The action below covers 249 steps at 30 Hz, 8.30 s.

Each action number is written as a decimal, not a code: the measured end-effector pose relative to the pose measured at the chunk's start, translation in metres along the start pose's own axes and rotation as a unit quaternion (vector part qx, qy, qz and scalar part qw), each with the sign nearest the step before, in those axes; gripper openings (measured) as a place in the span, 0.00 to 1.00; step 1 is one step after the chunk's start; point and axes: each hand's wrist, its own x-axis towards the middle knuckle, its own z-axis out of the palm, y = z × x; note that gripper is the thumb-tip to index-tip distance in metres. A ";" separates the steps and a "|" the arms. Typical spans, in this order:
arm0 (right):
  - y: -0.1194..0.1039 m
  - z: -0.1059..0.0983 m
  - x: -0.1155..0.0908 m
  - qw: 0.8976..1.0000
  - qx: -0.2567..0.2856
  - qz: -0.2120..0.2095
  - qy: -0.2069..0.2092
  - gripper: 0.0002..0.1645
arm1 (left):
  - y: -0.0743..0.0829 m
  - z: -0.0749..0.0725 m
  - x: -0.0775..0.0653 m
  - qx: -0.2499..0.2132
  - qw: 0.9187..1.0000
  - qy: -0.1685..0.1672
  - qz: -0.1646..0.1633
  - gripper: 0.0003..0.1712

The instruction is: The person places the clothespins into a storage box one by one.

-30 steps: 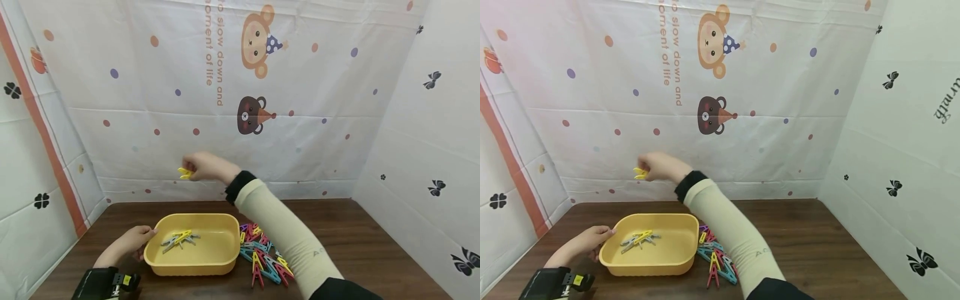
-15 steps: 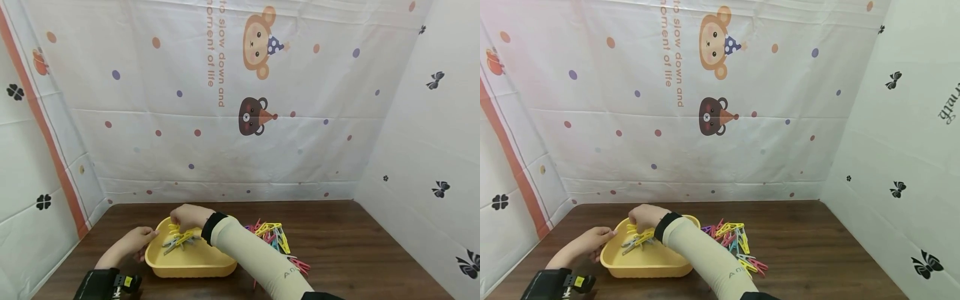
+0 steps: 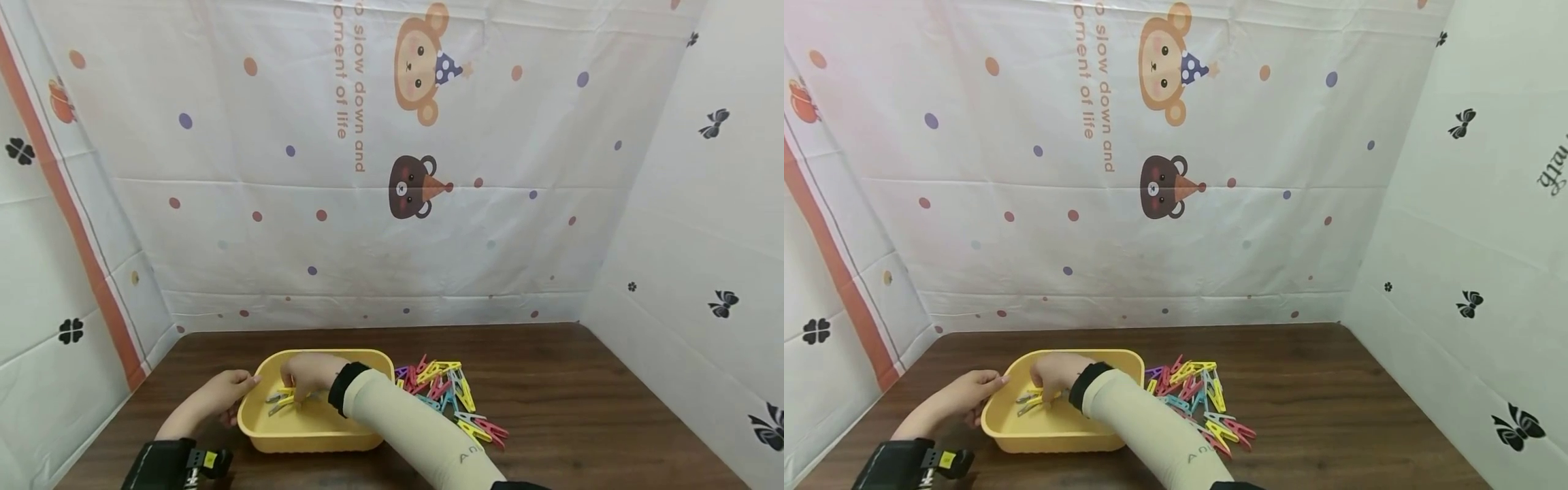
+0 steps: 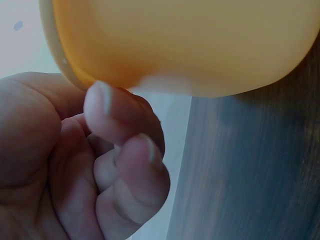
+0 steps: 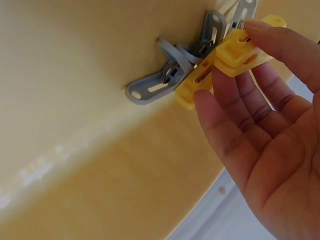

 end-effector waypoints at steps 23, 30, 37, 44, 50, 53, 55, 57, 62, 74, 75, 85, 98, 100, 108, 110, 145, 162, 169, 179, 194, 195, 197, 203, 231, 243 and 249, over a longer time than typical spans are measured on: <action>-0.011 0.008 -0.007 0.996 -0.091 0.006 0.005 0.19 | 0.000 0.001 0.000 0.015 1.000 0.008 0.011 0.21; 0.003 -0.024 -0.013 0.999 -0.031 -0.022 0.017 0.10 | 0.001 0.005 -0.001 0.002 1.000 0.016 -0.009 0.20; 0.029 -0.099 -0.069 0.990 0.055 -0.045 0.119 0.07 | 0.004 0.005 -0.002 0.007 0.999 0.019 -0.026 0.19; 0.084 -0.113 -0.155 0.985 0.055 -0.021 0.165 0.06 | 0.007 0.004 -0.001 0.017 0.999 0.026 -0.024 0.19; 0.133 -0.071 -0.226 0.987 0.079 0.039 0.136 0.05 | 0.006 0.005 0.001 0.014 1.000 0.015 -0.017 0.20; 0.145 -0.045 -0.250 0.988 0.103 0.066 0.098 0.05 | 0.006 0.004 0.001 0.006 1.000 0.011 -0.024 0.20; 0.147 -0.029 -0.263 0.987 0.119 0.083 0.073 0.03 | 0.006 0.002 0.001 0.003 1.000 0.010 -0.029 0.21; 0.148 -0.014 -0.273 0.985 0.129 0.106 0.053 0.03 | 0.006 0.001 0.001 0.005 1.000 0.009 -0.028 0.21; 0.147 0.017 -0.284 0.978 0.137 0.156 0.036 0.11 | 0.005 -0.001 0.002 0.010 1.000 0.004 -0.023 0.21; 0.145 0.043 -0.283 0.971 0.136 0.181 0.081 0.15 | 0.004 -0.002 0.002 0.006 1.000 0.003 -0.030 0.21; 0.145 0.043 -0.283 0.970 0.137 0.183 0.080 0.15 | 0.004 -0.002 0.002 0.007 1.000 0.003 -0.029 0.21; 0.154 0.035 -0.295 0.981 0.130 0.133 0.061 0.16 | 0.004 0.000 0.003 0.006 1.000 0.005 -0.028 0.21; 0.131 -0.029 -0.244 0.989 0.050 0.071 0.118 0.11 | 0.001 0.000 0.002 0.014 1.000 0.018 -0.022 0.21; 0.119 -0.042 -0.222 0.990 0.029 0.045 0.127 0.10 | 0.000 0.001 0.002 0.013 1.000 0.018 -0.020 0.20; 0.063 -0.087 -0.120 0.988 -0.020 -0.041 0.145 0.13 | 0.002 0.005 0.004 0.015 1.000 0.022 -0.014 0.20; 0.047 -0.096 -0.098 0.987 -0.027 -0.053 0.147 0.15 | 0.002 0.005 0.004 0.017 1.000 0.023 -0.013 0.20; 0.002 0.000 0.004 0.999 0.017 -0.020 -0.017 0.11 | -0.001 0.003 0.006 0.022 0.999 0.026 -0.004 0.21; -0.006 0.006 -0.003 0.998 -0.048 -0.028 -0.039 0.09 | 0.001 0.003 0.005 0.025 0.999 0.028 -0.010 0.21; -0.005 0.009 -0.002 0.997 -0.053 -0.006 -0.049 0.14 | 0.002 0.004 0.005 0.022 0.999 0.027 -0.009 0.21; 0.009 -0.039 -0.021 0.999 -0.031 -0.032 0.000 0.13 | 0.003 0.006 0.006 0.013 1.000 0.014 -0.020 0.21; 0.072 -0.087 -0.158 0.992 0.058 -0.004 0.113 0.09 | 0.000 0.001 0.005 -0.004 1.000 0.005 -0.017 0.22; 0.078 -0.082 -0.166 0.993 0.061 0.010 0.104 0.10 | -0.001 0.001 0.005 -0.002 1.000 0.006 -0.018 0.22; 0.089 -0.071 -0.182 0.994 0.063 0.039 0.086 0.10 | -0.001 0.001 0.005 0.001 1.000 0.007 -0.020 0.21; 0.115 -0.035 -0.221 0.989 0.069 0.121 0.041 0.10 | 0.002 0.003 0.005 0.009 1.000 0.012 -0.022 0.21; 0.148 0.046 -0.260 0.987 0.038 0.119 0.103 0.04 | 0.003 0.003 0.004 0.001 1.000 0.004 -0.027 0.22; 0.159 0.035 -0.266 0.990 0.075 0.077 0.090 0.06 | 0.002 0.004 0.006 0.021 0.999 0.029 -0.036 0.22; 0.154 0.008 -0.260 0.988 0.089 0.063 0.109 0.08 | 0.004 0.006 0.006 0.027 0.998 0.036 -0.036 0.22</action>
